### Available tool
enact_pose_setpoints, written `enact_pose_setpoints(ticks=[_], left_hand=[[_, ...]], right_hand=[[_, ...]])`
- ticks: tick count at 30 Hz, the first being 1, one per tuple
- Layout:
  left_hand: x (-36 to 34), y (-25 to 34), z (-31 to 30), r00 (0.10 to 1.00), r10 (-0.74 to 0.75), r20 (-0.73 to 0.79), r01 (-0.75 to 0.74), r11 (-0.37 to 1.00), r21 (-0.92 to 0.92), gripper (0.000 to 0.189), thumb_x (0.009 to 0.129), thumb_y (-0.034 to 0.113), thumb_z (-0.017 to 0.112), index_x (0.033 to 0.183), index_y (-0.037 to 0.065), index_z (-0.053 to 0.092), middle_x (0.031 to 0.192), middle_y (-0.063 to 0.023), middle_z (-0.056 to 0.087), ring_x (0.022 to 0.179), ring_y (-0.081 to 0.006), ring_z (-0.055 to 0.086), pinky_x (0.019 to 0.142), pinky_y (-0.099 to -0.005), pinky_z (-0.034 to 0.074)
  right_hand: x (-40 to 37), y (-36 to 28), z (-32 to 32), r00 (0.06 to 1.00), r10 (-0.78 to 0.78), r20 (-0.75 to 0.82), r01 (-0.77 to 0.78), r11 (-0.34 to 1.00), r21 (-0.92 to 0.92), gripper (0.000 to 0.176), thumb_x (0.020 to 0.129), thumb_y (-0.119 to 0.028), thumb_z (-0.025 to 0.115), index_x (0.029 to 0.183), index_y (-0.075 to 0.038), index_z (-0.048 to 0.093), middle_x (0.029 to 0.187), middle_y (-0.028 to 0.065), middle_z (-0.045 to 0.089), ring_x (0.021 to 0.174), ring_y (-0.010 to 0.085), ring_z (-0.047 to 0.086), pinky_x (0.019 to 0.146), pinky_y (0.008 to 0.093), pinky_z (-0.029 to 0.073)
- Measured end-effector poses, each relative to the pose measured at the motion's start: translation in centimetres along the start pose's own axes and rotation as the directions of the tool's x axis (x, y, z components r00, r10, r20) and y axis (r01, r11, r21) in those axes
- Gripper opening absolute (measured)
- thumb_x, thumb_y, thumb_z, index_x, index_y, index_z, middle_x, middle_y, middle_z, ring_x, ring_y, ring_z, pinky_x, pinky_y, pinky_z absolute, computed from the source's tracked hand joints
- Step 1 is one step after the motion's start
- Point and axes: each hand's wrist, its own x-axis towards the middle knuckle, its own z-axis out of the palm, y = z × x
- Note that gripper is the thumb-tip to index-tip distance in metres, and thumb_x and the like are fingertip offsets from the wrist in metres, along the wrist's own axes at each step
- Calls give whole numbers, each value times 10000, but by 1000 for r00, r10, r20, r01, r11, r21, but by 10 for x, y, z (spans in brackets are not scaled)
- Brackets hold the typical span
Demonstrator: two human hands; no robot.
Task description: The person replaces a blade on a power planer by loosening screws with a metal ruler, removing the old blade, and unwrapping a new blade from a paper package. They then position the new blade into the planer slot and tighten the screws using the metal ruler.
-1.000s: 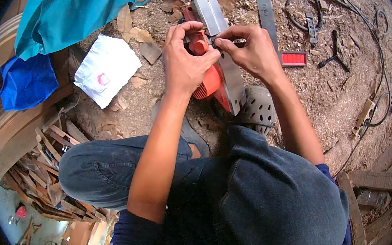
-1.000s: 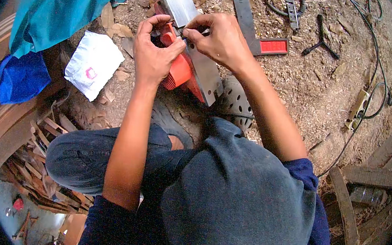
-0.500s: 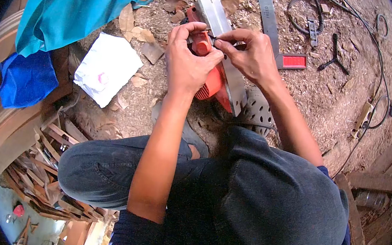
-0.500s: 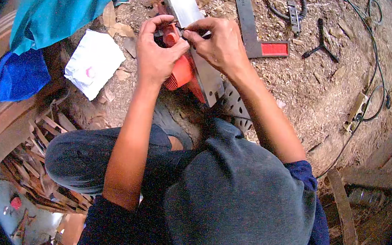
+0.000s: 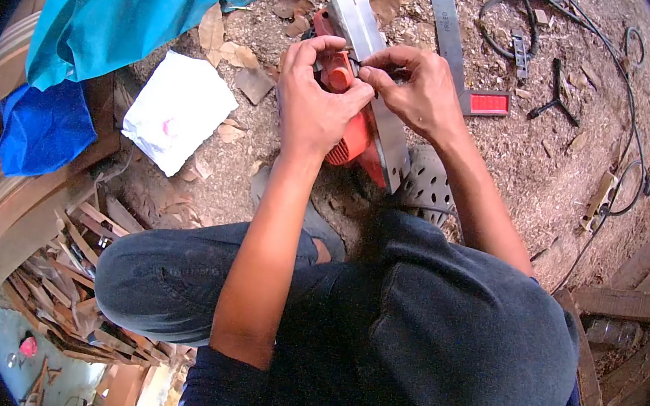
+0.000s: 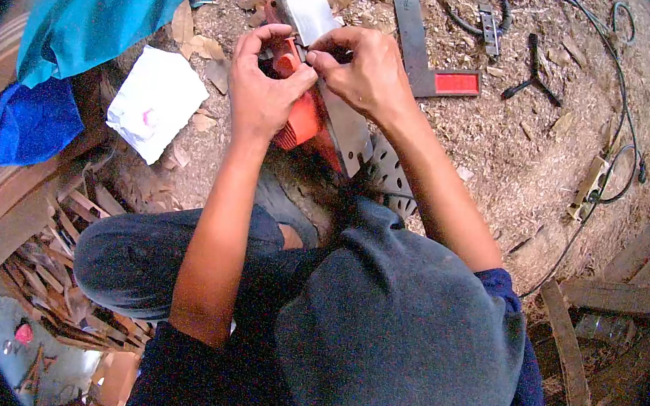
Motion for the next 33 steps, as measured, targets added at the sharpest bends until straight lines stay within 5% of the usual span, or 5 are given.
enact_pose_setpoints(ticks=[10, 13, 16, 20, 33], left_hand=[[1, -5, 1, 1000, 7, 0, -7, 1000, -15, 507, 649, 124, 830, 1117, 28, 661, 1113, -146, 622, 1071, -327, 621, 978, -431, 505], [0, -7, 2, 1000, 21, 5, -21, 1000, 1, 510, 645, 122, 832, 1119, 34, 663, 1112, -146, 622, 1074, -324, 621, 978, -432, 505], [0, -8, 2, 1000, -23, 17, 24, 999, -43, 510, 644, 118, 832, 1119, 40, 665, 1106, -142, 623, 1064, -322, 624, 973, -428, 507], [-1, -6, 1, 1000, -8, 2, 8, 999, -33, 511, 638, 114, 834, 1115, 44, 666, 1098, -134, 626, 1055, -316, 628, 966, -425, 510], [-4, -3, 2, 1000, 3, -24, -3, 1000, -29, 533, 640, 80, 855, 1136, 64, 659, 1107, -107, 619, 1060, -293, 623, 969, -405, 512]], right_hand=[[-1, -12, 2, 990, 139, 24, -135, 983, -124, 236, 881, -219, 754, 990, -12, 774, 895, 172, 769, 843, 279, 758, 795, 382, 569], [0, -3, -3, 999, 35, 34, -32, 997, -67, 195, 874, -186, 774, 975, -19, 778, 901, 167, 762, 851, 291, 756, 780, 385, 571], [9, 9, -9, 912, -410, 36, 411, 906, -100, 141, 778, -19, 731, 912, -29, 774, 833, 158, 730, 795, 341, 722, 727, 412, 570], [10, 6, -9, 900, -426, 91, 435, 886, -162, 98, 797, -28, 729, 891, -23, 756, 828, 168, 721, 786, 348, 717, 722, 423, 566], [-27, 28, -67, 987, -87, -138, 38, 946, -323, 296, 878, -50, 749, 1174, -52, 750, 1056, 148, 766, 928, 299, 743, 855, 411, 602]])
